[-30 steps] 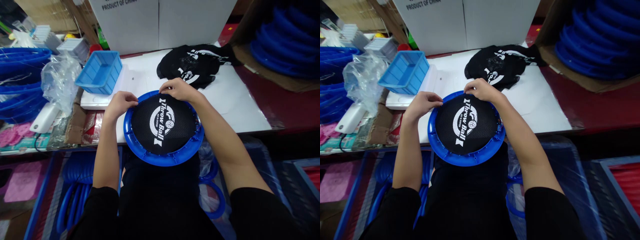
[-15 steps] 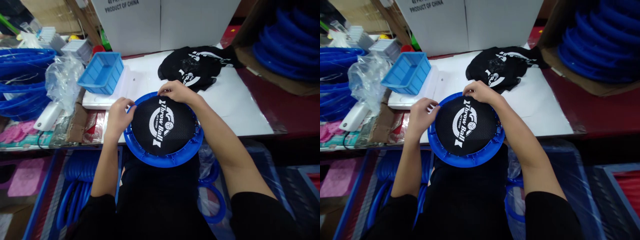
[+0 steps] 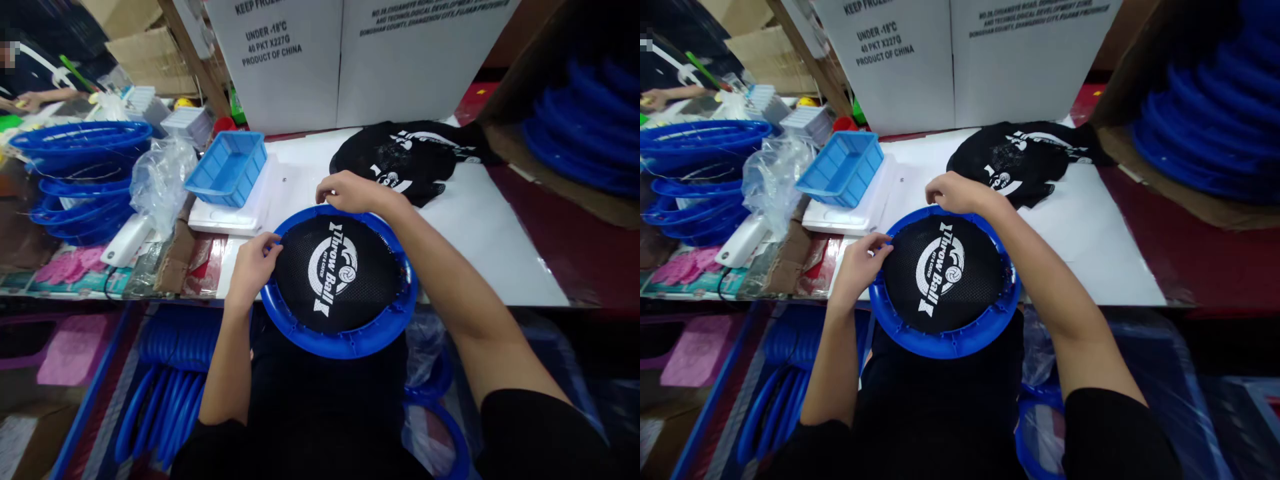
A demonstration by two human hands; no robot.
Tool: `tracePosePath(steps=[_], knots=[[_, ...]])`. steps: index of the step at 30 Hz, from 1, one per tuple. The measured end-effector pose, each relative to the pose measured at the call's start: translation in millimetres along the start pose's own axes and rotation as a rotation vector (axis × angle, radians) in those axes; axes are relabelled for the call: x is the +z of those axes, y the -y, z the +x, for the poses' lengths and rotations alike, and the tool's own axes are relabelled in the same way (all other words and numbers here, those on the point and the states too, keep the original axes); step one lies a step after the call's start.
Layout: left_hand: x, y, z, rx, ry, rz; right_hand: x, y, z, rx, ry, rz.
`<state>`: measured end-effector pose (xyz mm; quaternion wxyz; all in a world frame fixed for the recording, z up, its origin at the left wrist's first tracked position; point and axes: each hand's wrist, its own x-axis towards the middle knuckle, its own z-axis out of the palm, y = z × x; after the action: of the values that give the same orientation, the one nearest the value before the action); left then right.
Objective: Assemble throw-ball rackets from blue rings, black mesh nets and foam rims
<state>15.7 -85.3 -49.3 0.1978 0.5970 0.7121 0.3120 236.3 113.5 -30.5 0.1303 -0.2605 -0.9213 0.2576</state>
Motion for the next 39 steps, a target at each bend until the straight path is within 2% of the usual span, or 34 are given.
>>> tracePosePath(steps=[3, 6, 11, 15, 18, 22, 31, 36, 39], knots=[[-2.2, 7, 1, -0.064, -0.013, -0.131, 20, 11, 3, -0.158, -0.105, 0.058], [-3.6, 13, 2, -0.096, -0.020, -0.221, 43, 18, 4, -0.295, -0.076, 0.046], [-13.1, 12, 4, -0.113, 0.060, -0.198, 61, 17, 5, -0.280, 0.031, -0.031], [-19.3, 1, 7, -0.162, 0.170, -0.060, 65, 17, 1, -0.264, 0.014, -0.089], [-19.9, -6, 11, -0.185, 0.191, 0.017, 67, 19, -1, -0.247, 0.007, -0.105], [-19.1, -5, 13, -0.196, 0.192, -0.010, 68, 21, -3, -0.230, 0.016, -0.106], [-16.3, -5, 12, -0.265, 0.118, -0.120, 68, 22, -4, -0.238, 0.009, -0.157], [-9.5, -2, 15, -0.404, 0.017, -0.321, 67, 24, -4, -0.225, 0.014, -0.153], [-7.3, 1, 14, -0.433, -0.017, -0.353, 67, 23, -4, -0.238, 0.004, -0.151]])
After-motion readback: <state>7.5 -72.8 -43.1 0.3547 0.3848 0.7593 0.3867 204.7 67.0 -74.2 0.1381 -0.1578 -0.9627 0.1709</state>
